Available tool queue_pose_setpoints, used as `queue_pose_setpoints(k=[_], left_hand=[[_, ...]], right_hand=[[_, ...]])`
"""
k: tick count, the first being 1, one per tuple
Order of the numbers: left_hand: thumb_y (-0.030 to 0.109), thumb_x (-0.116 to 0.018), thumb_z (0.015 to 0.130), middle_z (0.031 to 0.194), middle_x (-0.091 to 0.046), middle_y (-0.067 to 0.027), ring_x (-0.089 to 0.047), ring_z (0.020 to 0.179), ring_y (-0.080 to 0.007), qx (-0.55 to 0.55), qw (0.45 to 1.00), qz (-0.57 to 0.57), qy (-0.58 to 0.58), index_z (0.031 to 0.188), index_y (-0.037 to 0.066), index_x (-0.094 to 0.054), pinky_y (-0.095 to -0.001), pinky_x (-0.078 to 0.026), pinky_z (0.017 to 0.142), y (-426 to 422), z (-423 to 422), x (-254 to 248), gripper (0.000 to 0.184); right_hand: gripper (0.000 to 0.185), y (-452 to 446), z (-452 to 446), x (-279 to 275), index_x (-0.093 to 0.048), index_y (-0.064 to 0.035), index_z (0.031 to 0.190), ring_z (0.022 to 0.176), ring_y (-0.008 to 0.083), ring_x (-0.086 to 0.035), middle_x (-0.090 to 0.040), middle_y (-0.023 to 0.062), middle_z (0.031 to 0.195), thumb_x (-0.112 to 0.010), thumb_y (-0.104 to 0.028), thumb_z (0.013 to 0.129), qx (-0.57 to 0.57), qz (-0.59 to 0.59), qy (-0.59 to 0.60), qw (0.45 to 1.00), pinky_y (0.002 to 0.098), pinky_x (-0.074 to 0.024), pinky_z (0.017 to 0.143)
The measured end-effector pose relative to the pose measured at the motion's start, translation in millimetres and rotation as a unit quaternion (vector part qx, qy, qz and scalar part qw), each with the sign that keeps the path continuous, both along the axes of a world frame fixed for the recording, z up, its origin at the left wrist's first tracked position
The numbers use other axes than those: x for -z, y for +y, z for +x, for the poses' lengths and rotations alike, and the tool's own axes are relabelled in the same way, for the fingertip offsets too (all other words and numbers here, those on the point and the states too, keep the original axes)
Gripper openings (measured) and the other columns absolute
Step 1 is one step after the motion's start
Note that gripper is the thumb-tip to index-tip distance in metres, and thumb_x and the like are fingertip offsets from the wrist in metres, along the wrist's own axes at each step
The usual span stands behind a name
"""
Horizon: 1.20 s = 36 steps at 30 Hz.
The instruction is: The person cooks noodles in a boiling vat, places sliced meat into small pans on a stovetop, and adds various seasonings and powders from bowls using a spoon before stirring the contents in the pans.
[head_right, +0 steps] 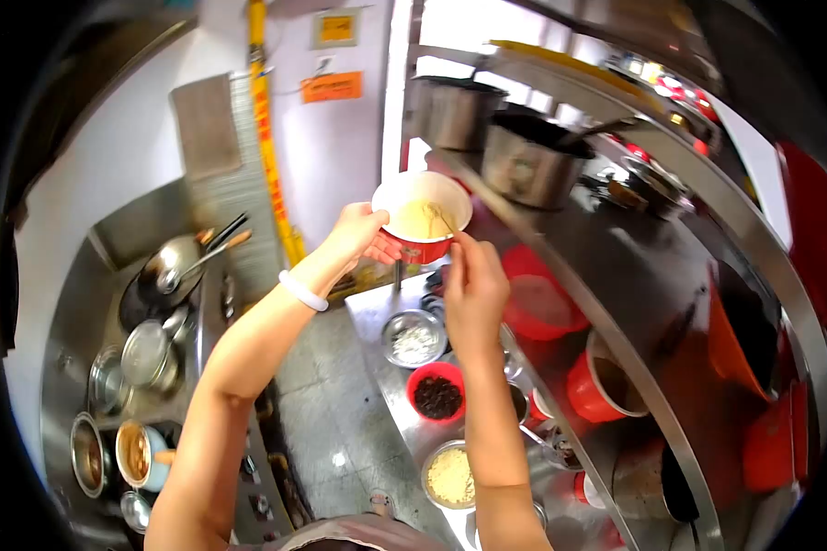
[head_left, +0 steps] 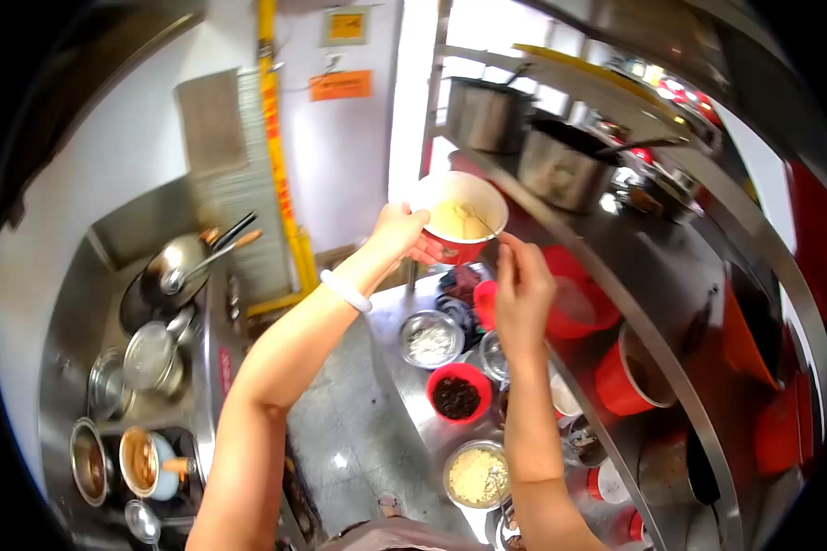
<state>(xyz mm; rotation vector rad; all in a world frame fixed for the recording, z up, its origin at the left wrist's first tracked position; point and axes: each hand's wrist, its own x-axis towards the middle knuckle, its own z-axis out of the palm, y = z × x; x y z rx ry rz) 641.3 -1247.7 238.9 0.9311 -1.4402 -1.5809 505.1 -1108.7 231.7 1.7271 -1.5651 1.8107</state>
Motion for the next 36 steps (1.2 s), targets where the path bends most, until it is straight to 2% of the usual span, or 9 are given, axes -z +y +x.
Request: queue_pose_setpoints(k=[3,7,9,12,17,23,25,31,36], left_hand=[[0.011,-0.041,0.084,0.070,-0.061,-0.0203,-0.061,0.050,-0.0235,-0.034,0.998,-0.042,-0.038,0.108,-0.012,-0.045,-0.0310,-0.053,0.046,49.1,79.0,-5.3,0.033],[0.012,-0.042,0.086,0.072,-0.063,-0.0159,-0.062,0.052,-0.0189,-0.117,0.981,-0.060,-0.142,0.115,-0.007,-0.047,-0.0277,-0.054,0.048,119.5,195.1,3.6,0.035],[0.010,-0.042,0.087,0.070,-0.063,-0.0163,-0.063,0.052,-0.0196,-0.193,0.968,-0.059,-0.146,0.102,-0.009,-0.053,-0.0288,-0.053,0.045,163.3,251.4,12.4,0.027],[0.008,-0.043,0.083,0.068,-0.064,-0.0137,-0.063,0.051,-0.0179,-0.284,0.946,-0.018,-0.156,0.110,-0.007,-0.053,-0.0275,-0.053,0.045,241.3,331.0,22.1,0.032],[0.007,-0.042,0.084,0.067,-0.063,-0.0135,-0.062,0.049,-0.0157,-0.447,0.878,0.028,-0.169,0.114,-0.005,-0.052,-0.0251,-0.052,0.042,386.4,423.6,37.1,0.034],[0.008,-0.039,0.082,0.067,-0.062,-0.0139,-0.061,0.046,-0.0169,-0.611,0.770,0.103,-0.152,0.111,-0.008,-0.051,-0.0239,-0.051,0.040,528.5,467.7,51.7,0.035],[0.008,-0.039,0.083,0.066,-0.062,-0.0139,-0.061,0.046,-0.0174,-0.652,0.734,0.126,-0.141,0.110,-0.008,-0.051,-0.0239,-0.050,0.039,562.1,470.2,60.4,0.034],[0.008,-0.040,0.085,0.063,-0.061,-0.0158,-0.061,0.045,-0.0195,-0.733,0.655,0.147,-0.115,0.109,-0.011,-0.050,-0.0256,-0.050,0.039,635.6,469.2,92.1,0.033],[0.006,-0.039,0.085,0.062,-0.060,-0.0173,-0.060,0.044,-0.0202,-0.761,0.620,0.169,-0.086,0.109,-0.012,-0.049,-0.0274,-0.051,0.038,666.2,478.1,114.3,0.032]], right_hand=[[0.015,15.1,35.5,7.9,-0.061,0.0025,0.096,0.061,0.0183,-0.053,-0.056,0.0124,0.074,-0.050,-0.007,0.091,-0.060,0.000,0.020,0.998,0.0296,-0.0426,0.056],[0.019,30.5,104.8,26.4,-0.062,0.0017,0.094,0.061,0.0093,-0.052,-0.059,0.0056,0.073,-0.049,-0.012,0.093,-0.237,0.117,-0.099,0.959,0.0231,-0.0416,0.054],[0.022,31.2,149.7,43.0,-0.062,0.0002,0.095,0.058,0.0057,-0.050,-0.058,0.0017,0.072,-0.049,-0.017,0.095,-0.344,0.177,-0.172,0.906,0.0190,-0.0394,0.052],[0.025,37.6,225.5,74.8,-0.061,0.0006,0.096,0.057,0.0051,-0.049,-0.056,0.0013,0.071,-0.049,-0.021,0.095,-0.484,0.235,-0.265,0.800,0.0185,-0.0405,0.050],[0.031,99.8,364.3,105.1,-0.059,0.0064,0.102,0.063,0.0120,-0.059,-0.061,0.0088,0.077,-0.047,-0.022,0.095,-0.629,0.347,-0.310,0.622,0.0252,-0.0508,0.059],[0.030,187.6,474.2,125.2,-0.059,0.0053,0.100,0.062,0.0131,-0.060,-0.062,0.0088,0.077,-0.047,-0.022,0.095,-0.721,0.438,-0.286,0.455,0.0252,-0.0518,0.059],[0.029,209.9,497.9,132.8,-0.059,0.0049,0.100,0.061,0.0134,-0.060,-0.061,0.0081,0.076,-0.047,-0.022,0.095,-0.726,0.472,-0.271,0.421,0.0255,-0.0517,0.057],[0.030,254.5,534.9,146.2,-0.058,0.0065,0.100,0.062,0.0131,-0.059,-0.060,0.0090,0.076,-0.046,-0.021,0.095,-0.732,0.535,-0.230,0.354,0.0277,-0.0542,0.058],[0.030,265.8,548.3,146.7,-0.057,0.0073,0.100,0.062,0.0131,-0.059,-0.060,0.0091,0.076,-0.046,-0.020,0.095,-0.737,0.539,-0.214,0.345,0.0268,-0.0538,0.058]])
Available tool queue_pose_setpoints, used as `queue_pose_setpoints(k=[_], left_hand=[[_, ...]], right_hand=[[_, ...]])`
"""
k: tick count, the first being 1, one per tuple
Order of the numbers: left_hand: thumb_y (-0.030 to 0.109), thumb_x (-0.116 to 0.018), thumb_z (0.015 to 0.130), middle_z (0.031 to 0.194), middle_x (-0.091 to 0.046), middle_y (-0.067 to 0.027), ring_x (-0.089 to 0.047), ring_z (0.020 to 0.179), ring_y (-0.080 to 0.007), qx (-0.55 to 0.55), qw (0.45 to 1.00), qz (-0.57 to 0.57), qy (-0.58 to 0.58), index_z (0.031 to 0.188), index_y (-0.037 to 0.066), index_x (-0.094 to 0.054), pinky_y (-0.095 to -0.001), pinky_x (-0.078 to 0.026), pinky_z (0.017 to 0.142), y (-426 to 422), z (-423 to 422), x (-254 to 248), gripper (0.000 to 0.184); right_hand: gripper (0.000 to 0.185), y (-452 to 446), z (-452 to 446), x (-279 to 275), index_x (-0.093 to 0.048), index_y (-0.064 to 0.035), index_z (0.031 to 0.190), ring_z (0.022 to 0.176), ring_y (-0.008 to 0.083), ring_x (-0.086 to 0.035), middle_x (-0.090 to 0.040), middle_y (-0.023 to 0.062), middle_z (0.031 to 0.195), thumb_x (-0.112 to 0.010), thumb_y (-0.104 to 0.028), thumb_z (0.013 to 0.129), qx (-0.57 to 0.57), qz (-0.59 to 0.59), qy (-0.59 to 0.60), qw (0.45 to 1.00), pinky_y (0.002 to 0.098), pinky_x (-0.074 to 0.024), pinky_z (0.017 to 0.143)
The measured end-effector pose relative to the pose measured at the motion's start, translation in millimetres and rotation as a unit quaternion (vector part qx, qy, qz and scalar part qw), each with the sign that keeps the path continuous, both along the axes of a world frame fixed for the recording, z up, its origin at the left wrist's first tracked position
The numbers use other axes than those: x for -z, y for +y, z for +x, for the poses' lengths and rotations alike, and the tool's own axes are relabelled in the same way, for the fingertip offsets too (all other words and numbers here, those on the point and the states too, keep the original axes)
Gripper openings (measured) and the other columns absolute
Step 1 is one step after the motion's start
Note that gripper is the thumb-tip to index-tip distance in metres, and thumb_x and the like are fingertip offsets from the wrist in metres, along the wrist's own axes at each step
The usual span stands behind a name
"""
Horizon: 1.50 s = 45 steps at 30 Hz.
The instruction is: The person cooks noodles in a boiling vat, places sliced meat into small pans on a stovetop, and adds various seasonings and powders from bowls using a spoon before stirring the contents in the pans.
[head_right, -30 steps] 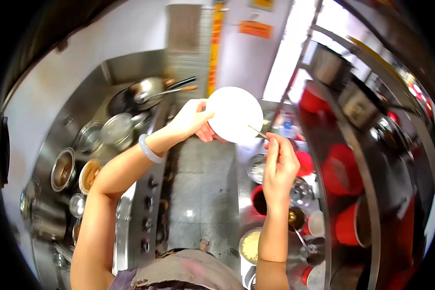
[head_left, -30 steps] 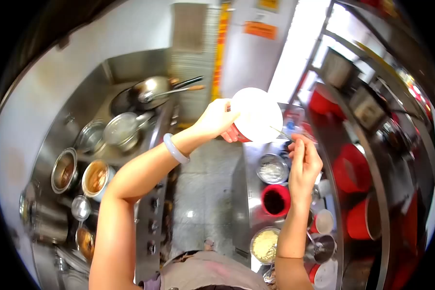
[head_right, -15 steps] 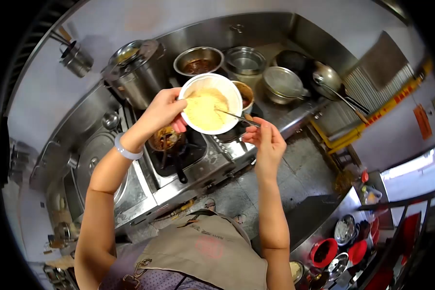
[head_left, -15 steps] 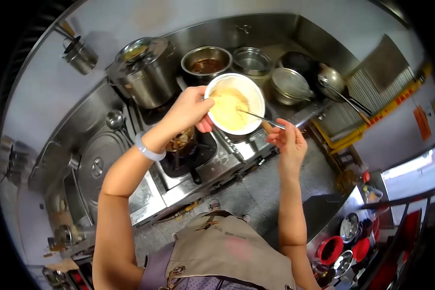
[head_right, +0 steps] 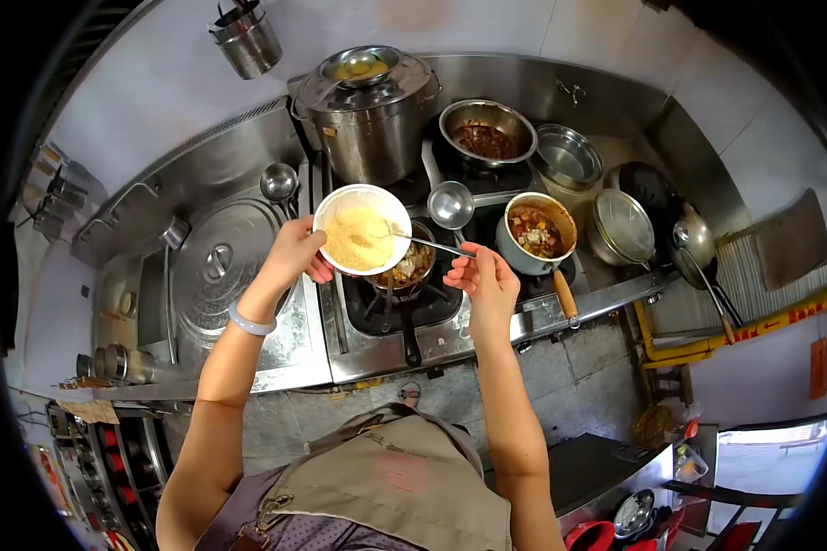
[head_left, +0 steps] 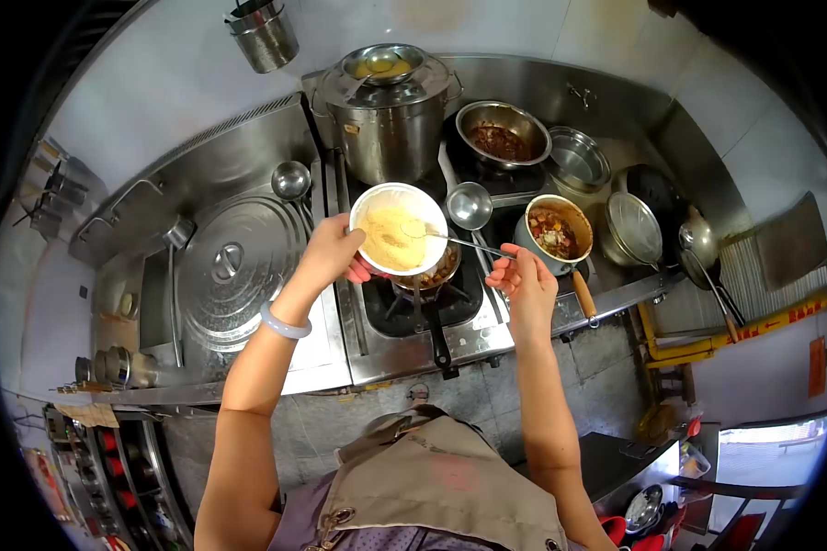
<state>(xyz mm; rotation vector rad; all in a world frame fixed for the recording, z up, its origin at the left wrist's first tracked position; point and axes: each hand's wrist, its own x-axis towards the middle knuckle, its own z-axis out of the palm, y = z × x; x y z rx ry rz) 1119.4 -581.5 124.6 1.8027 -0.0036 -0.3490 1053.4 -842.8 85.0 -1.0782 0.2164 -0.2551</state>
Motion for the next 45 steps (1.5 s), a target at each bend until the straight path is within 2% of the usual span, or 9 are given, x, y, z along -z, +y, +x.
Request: queue_pose_setpoints(k=[5,9,13,19,21,25,31,35,45], left_hand=[[0.007,-0.038,0.084,0.060,-0.059,-0.0150,-0.059,0.042,-0.0192,-0.056,0.998,0.005,-0.001,0.104,-0.011,-0.051,-0.0261,-0.049,0.036,29.1,9.0,19.8,0.029],[0.007,-0.038,0.083,0.061,-0.058,-0.0140,-0.059,0.044,-0.0187,-0.089,0.996,0.009,-0.006,0.100,-0.010,-0.053,-0.0249,-0.049,0.037,55.8,5.4,11.8,0.027],[0.005,-0.039,0.084,0.061,-0.059,-0.0160,-0.059,0.043,-0.0194,-0.103,0.994,0.021,0.010,0.103,-0.011,-0.051,-0.0267,-0.049,0.037,62.2,11.0,10.4,0.028],[0.007,-0.041,0.085,0.062,-0.059,-0.0152,-0.059,0.044,-0.0184,-0.032,0.999,0.031,-0.008,0.105,-0.010,-0.051,-0.0263,-0.050,0.038,17.8,16.3,1.4,0.029],[0.007,-0.041,0.085,0.063,-0.060,-0.0145,-0.059,0.044,-0.0186,-0.018,0.998,0.052,-0.003,0.107,-0.010,-0.051,-0.0264,-0.050,0.039,-6.9,18.6,-3.3,0.030],[0.006,-0.042,0.085,0.067,-0.061,-0.0153,-0.061,0.046,-0.0195,0.048,0.997,0.055,-0.017,0.115,-0.007,-0.049,-0.0262,-0.051,0.040,-58.1,21.2,-5.9,0.034],[0.008,-0.042,0.085,0.069,-0.062,-0.0164,-0.062,0.049,-0.0206,0.120,0.992,-0.003,-0.023,0.114,-0.007,-0.049,-0.0271,-0.052,0.041,-148.4,27.2,-6.1,0.034],[0.009,-0.042,0.084,0.069,-0.062,-0.0167,-0.063,0.049,-0.0214,0.129,0.992,-0.010,0.003,0.110,-0.008,-0.050,-0.0279,-0.053,0.041,-198.5,38.7,3.5,0.032],[0.008,-0.041,0.085,0.068,-0.062,-0.0166,-0.061,0.046,-0.0216,0.069,0.997,-0.021,0.033,0.111,-0.008,-0.049,-0.0286,-0.053,0.039,-252.2,65.2,22.7,0.032]], right_hand=[[0.030,-2.6,10.3,5.8,-0.058,0.0069,0.100,0.062,0.0129,-0.059,-0.060,0.0088,0.075,-0.046,-0.020,0.095,0.017,-0.003,0.007,1.000,0.0262,-0.0535,0.058],[0.028,-1.1,24.3,34.2,-0.059,0.0062,0.101,0.064,0.0119,-0.059,-0.060,0.0085,0.076,-0.046,-0.018,0.095,0.049,-0.079,-0.022,0.995,0.0256,-0.0526,0.060],[0.024,1.9,36.6,61.5,-0.060,0.0043,0.106,0.073,0.0103,-0.059,-0.063,0.0074,0.084,-0.049,-0.013,0.094,-0.043,-0.368,-0.093,0.924,0.0233,-0.0492,0.067],[0.021,-23.3,10.0,7.7,-0.061,0.0028,0.102,0.068,0.0076,-0.056,-0.061,0.0040,0.080,-0.047,-0.012,0.095,0.052,-0.261,-0.132,0.955,0.0206,-0.0466,0.063],[0.023,-37.8,2.5,-7.9,-0.061,0.0027,0.101,0.066,0.0073,-0.055,-0.060,0.0039,0.078,-0.046,-0.014,0.096,0.039,-0.223,-0.141,0.964,0.0199,-0.0452,0.061],[0.026,-69.0,3.9,-7.9,-0.061,0.0029,0.098,0.062,0.0062,-0.053,-0.059,0.0032,0.073,-0.047,-0.019,0.096,-0.009,-0.234,-0.095,0.967,0.0188,-0.0431,0.056],[0.026,-131.7,7.0,6.4,-0.059,0.0042,0.097,0.056,0.0108,-0.053,-0.058,0.0076,0.071,-0.048,-0.019,0.095,-0.009,-0.086,-0.004,0.996,0.0237,-0.0453,0.051],[0.027,-177.7,7.3,10.9,-0.059,0.0041,0.097,0.056,0.0102,-0.054,-0.059,0.0071,0.072,-0.048,-0.020,0.095,0.015,-0.020,-0.006,1.000,0.0227,-0.0462,0.052],[0.028,-255.7,28.9,11.0,-0.058,0.0056,0.099,0.056,0.0105,-0.054,-0.059,0.0072,0.072,-0.047,-0.020,0.095,0.049,-0.025,0.008,0.998,0.0230,-0.0477,0.053]])
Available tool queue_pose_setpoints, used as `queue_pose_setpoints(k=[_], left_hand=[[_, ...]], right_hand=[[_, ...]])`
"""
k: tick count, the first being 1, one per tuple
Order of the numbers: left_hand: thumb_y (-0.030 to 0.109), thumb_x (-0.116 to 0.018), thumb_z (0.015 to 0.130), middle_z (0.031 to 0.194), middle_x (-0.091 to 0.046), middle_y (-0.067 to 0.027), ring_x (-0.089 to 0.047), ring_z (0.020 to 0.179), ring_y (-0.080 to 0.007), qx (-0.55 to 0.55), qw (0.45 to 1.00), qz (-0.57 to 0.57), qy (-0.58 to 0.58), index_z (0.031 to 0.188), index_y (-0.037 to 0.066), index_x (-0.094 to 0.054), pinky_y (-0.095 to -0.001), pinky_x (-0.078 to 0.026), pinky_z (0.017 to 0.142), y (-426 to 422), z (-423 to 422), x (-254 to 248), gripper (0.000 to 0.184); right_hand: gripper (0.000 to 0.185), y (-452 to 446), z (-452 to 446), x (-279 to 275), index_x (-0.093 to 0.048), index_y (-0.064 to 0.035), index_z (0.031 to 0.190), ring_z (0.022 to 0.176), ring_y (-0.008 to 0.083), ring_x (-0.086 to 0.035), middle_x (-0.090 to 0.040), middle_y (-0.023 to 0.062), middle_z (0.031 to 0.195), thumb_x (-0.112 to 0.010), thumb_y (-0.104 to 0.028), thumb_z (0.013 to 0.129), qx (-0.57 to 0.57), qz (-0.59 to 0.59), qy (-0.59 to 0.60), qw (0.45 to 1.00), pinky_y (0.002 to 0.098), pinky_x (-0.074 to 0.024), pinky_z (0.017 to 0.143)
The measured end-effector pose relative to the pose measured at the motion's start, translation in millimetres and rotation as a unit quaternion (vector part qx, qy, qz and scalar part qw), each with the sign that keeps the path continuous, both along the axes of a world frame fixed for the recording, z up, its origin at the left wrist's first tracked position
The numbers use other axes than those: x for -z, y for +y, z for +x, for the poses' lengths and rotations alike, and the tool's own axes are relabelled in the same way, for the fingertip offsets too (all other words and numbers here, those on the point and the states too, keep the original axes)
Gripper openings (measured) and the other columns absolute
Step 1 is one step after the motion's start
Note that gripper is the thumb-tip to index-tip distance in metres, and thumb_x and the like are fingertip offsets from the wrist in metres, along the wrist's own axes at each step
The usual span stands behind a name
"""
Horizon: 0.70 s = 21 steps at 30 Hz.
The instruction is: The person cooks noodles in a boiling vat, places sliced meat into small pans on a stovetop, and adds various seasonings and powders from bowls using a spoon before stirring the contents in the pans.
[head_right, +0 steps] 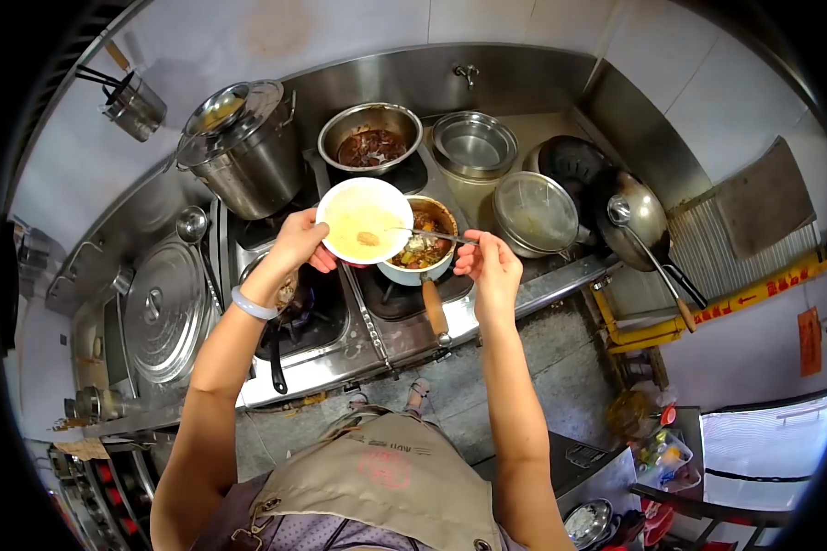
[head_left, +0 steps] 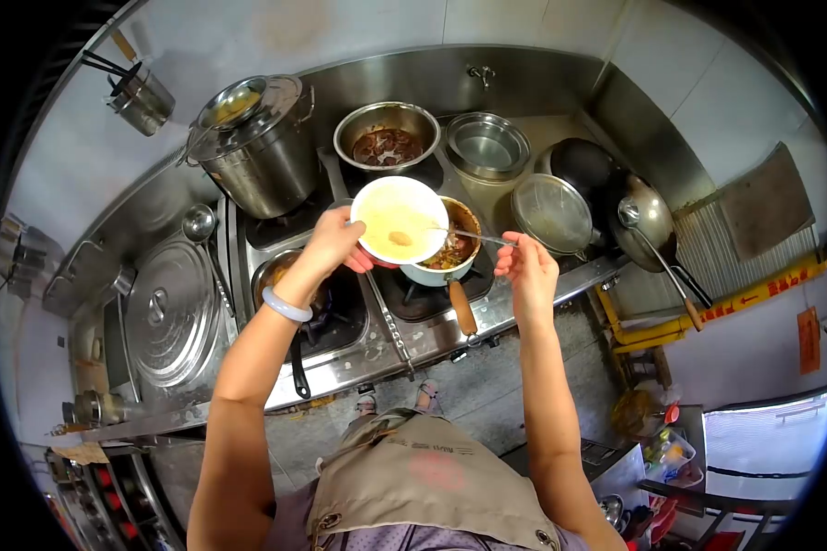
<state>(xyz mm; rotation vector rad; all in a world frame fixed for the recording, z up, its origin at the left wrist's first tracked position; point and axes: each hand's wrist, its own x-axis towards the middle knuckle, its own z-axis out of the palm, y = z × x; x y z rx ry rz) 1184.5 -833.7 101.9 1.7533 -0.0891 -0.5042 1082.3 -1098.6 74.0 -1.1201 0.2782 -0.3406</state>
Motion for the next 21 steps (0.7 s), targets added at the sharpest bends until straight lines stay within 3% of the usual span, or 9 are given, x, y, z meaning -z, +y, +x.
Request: queue_pose_setpoints(k=[4,7,10,13,15,17,18,19,21], left_hand=[[0.005,-0.038,0.086,0.065,-0.061,-0.0162,-0.060,0.044,-0.0196,-0.049,0.997,0.053,-0.010,0.112,-0.009,-0.048,-0.0269,-0.050,0.037,21.4,8.5,-6.8,0.031],[0.004,-0.038,0.084,0.065,-0.061,-0.0163,-0.059,0.043,-0.0187,-0.083,0.994,0.063,-0.020,0.113,-0.009,-0.048,-0.0262,-0.051,0.037,45.8,14.3,-9.9,0.033],[0.005,-0.039,0.084,0.066,-0.061,-0.0153,-0.060,0.044,-0.0184,-0.055,0.996,0.064,-0.024,0.112,-0.009,-0.048,-0.0261,-0.051,0.038,55.2,21.6,-16.5,0.033],[0.006,-0.040,0.084,0.066,-0.061,-0.0136,-0.059,0.043,-0.0180,-0.007,0.997,0.067,-0.026,0.112,-0.008,-0.049,-0.0257,-0.050,0.037,40.0,22.8,-27.1,0.032],[0.007,-0.041,0.085,0.069,-0.062,-0.0099,-0.056,0.042,-0.0141,0.069,0.991,0.036,-0.106,0.106,-0.005,-0.055,-0.0232,-0.046,0.035,24.9,22.5,-23.9,0.027],[0.006,-0.042,0.086,0.072,-0.062,-0.0079,-0.056,0.044,-0.0121,0.127,0.984,0.001,-0.127,0.105,-0.005,-0.056,-0.0218,-0.046,0.038,-10.2,19.0,-26.1,0.026],[0.005,-0.043,0.085,0.076,-0.063,-0.0086,-0.057,0.047,-0.0112,0.193,0.978,0.004,-0.079,0.106,-0.006,-0.056,-0.0218,-0.046,0.040,-33.1,4.5,-48.5,0.026],[0.004,-0.042,0.085,0.076,-0.063,-0.0092,-0.057,0.047,-0.0110,0.246,0.956,-0.012,-0.159,0.106,-0.006,-0.056,-0.0213,-0.045,0.039,-55.0,6.3,-36.9,0.027],[0.004,-0.041,0.084,0.072,-0.063,-0.0109,-0.056,0.043,-0.0123,0.357,0.923,-0.056,-0.136,0.103,-0.007,-0.056,-0.0209,-0.044,0.037,-109.7,-21.3,-45.1,0.027]], right_hand=[[0.028,-15.0,17.3,5.8,-0.058,0.0057,0.098,0.057,0.0102,-0.055,-0.059,0.0066,0.072,-0.047,-0.020,0.095,0.025,0.000,-0.028,0.999,0.0231,-0.0478,0.053],[0.026,-14.6,35.0,32.5,-0.060,0.0036,0.099,0.063,0.0080,-0.056,-0.060,0.0042,0.076,-0.046,-0.018,0.096,0.041,-0.142,-0.065,0.987,0.0214,-0.0477,0.057],[0.018,-15.4,39.6,45.1,-0.061,0.0034,0.099,0.066,0.0143,-0.059,-0.060,0.0080,0.077,-0.052,-0.011,0.092,-0.014,-0.486,-0.095,0.869,0.0249,-0.0472,0.062],[0.016,-18.3,18.0,31.8,-0.062,0.0010,0.101,0.068,0.0106,-0.057,-0.059,0.0057,0.080,-0.052,-0.006,0.091,0.035,-0.421,-0.098,0.901,0.0223,-0.0471,0.063],[0.017,-19.6,-18.4,10.1,-0.062,0.0026,0.101,0.070,0.0097,-0.057,-0.059,0.0043,0.082,-0.052,-0.008,0.092,0.117,-0.407,-0.111,0.899,0.0223,-0.0477,0.063],[0.022,-15.3,-68.2,-13.1,-0.062,0.0050,0.099,0.071,0.0112,-0.058,-0.061,0.0066,0.085,-0.049,-0.013,0.094,0.200,-0.302,-0.145,0.921,0.0224,-0.0486,0.064],[0.022,-7.6,-96.6,-26.2,-0.062,0.0037,0.096,0.068,0.0112,-0.058,-0.061,0.0070,0.083,-0.050,-0.014,0.093,0.276,-0.257,-0.167,0.911,0.0233,-0.0488,0.062],[0.024,-4.3,-130.6,-34.4,-0.061,0.0037,0.098,0.068,0.0105,-0.057,-0.061,0.0066,0.083,-0.049,-0.017,0.094,0.300,-0.211,-0.117,0.923,0.0228,-0.0484,0.062],[0.026,9.6,-197.4,-47.6,-0.059,0.0018,0.101,0.064,0.0084,-0.055,-0.059,0.0052,0.079,-0.047,-0.021,0.096,0.392,-0.151,-0.121,0.899,0.0216,-0.0461,0.059]])
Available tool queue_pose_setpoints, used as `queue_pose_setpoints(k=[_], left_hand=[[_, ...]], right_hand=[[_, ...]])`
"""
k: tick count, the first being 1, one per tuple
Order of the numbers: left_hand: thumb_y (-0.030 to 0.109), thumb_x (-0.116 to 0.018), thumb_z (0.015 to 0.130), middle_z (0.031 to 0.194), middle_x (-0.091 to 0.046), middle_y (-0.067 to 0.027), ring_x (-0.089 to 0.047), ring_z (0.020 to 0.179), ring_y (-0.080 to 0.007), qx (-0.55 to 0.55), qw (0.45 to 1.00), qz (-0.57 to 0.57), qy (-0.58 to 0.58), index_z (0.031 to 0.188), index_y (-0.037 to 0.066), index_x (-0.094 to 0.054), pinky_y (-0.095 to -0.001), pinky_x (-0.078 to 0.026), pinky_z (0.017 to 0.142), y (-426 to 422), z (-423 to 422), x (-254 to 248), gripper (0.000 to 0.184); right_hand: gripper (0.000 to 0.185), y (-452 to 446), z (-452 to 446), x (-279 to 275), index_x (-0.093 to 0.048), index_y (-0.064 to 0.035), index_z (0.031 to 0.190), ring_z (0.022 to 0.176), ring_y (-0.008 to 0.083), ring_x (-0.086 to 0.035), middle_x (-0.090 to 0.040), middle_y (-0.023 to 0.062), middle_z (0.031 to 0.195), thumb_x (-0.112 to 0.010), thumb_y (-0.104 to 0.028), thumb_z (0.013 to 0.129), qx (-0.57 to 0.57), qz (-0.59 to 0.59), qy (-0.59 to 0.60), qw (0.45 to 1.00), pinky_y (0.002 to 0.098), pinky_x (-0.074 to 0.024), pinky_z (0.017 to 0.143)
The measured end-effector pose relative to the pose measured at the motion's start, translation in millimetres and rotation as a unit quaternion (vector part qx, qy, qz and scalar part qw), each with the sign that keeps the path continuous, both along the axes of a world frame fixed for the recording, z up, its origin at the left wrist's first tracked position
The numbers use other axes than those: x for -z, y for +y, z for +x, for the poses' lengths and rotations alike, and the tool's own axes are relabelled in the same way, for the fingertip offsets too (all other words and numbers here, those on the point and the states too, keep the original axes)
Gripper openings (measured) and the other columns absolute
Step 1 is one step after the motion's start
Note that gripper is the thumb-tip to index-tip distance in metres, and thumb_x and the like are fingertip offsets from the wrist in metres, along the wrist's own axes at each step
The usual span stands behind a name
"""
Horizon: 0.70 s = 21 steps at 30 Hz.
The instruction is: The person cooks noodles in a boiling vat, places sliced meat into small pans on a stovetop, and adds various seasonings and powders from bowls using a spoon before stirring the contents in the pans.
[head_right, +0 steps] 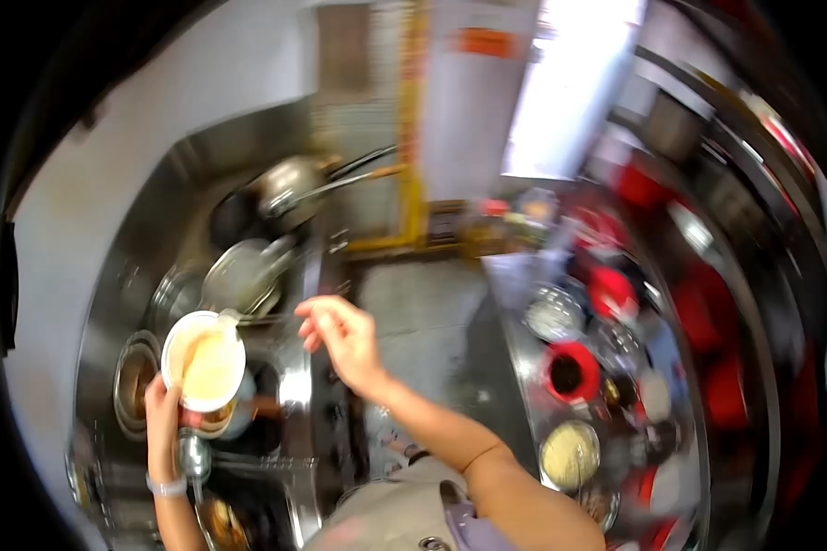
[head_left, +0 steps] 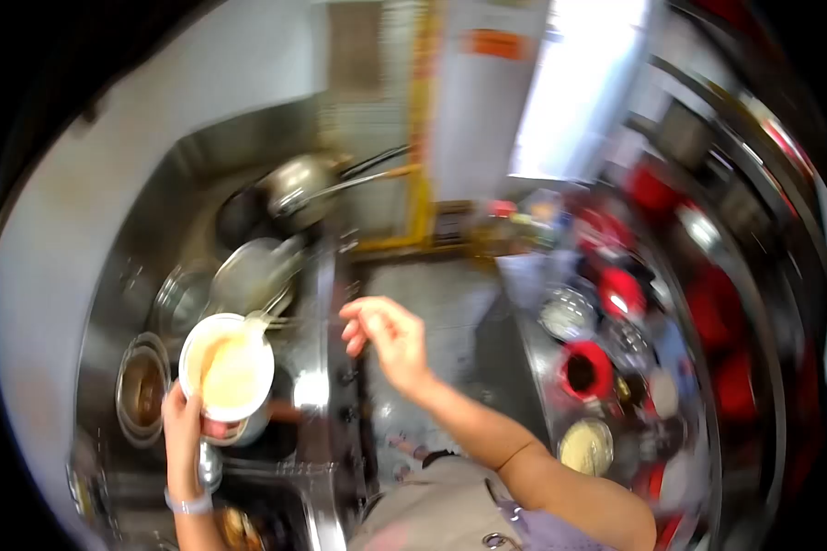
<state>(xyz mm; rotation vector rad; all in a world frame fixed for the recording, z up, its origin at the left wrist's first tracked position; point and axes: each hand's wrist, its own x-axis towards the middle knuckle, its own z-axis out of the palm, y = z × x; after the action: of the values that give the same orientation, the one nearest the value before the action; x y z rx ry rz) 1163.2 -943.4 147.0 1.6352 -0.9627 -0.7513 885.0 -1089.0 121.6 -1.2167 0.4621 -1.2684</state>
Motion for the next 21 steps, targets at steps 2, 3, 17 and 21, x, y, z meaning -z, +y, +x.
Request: queue_pose_setpoints(k=[2,3,17,21], left_hand=[[0.004,-0.041,0.084,0.072,-0.063,-0.0122,-0.056,0.042,-0.0124,0.108,0.992,0.019,0.057,0.102,-0.008,-0.056,-0.0216,-0.045,0.037,-53.9,-30.2,-12.6,0.026],[0.004,-0.041,0.083,0.071,-0.063,-0.0124,-0.056,0.042,-0.0128,0.151,0.983,0.035,0.097,0.102,-0.007,-0.056,-0.0220,-0.046,0.037,-75.3,-54.0,-18.2,0.026],[0.009,-0.044,0.084,0.070,-0.062,-0.0197,-0.063,0.054,-0.0252,0.536,0.826,0.034,0.174,0.099,-0.012,-0.047,-0.0327,-0.055,0.049,-280.9,-506.5,-94.9,0.026],[0.012,-0.043,0.087,0.081,-0.062,-0.0256,-0.065,0.064,-0.0322,0.515,0.835,0.019,0.192,0.101,-0.011,-0.045,-0.0372,-0.057,0.056,-311.3,-590.8,-87.5,0.027]], right_hand=[[0.027,17.3,-58.7,-8.1,-0.059,0.0026,0.100,0.061,0.0105,-0.055,-0.059,0.0065,0.076,-0.046,-0.021,0.096,0.112,0.021,-0.043,0.993,0.0231,-0.0456,0.057],[0.028,26.9,-81.4,-12.7,-0.058,0.0034,0.100,0.059,0.0126,-0.055,-0.059,0.0078,0.076,-0.046,-0.021,0.095,0.152,0.041,-0.061,0.986,0.0245,-0.0462,0.057],[0.029,177.0,-335.2,-65.2,-0.057,0.0040,0.093,0.052,0.0164,-0.055,-0.059,0.0122,0.068,-0.045,-0.022,0.094,0.661,-0.133,-0.148,0.723,0.0286,-0.0476,0.049],[0.030,179.7,-362.5,-69.2,-0.057,0.0054,0.095,0.054,0.0166,-0.057,-0.060,0.0124,0.069,-0.047,-0.023,0.094,0.709,-0.126,-0.125,0.683,0.0279,-0.0482,0.050]])
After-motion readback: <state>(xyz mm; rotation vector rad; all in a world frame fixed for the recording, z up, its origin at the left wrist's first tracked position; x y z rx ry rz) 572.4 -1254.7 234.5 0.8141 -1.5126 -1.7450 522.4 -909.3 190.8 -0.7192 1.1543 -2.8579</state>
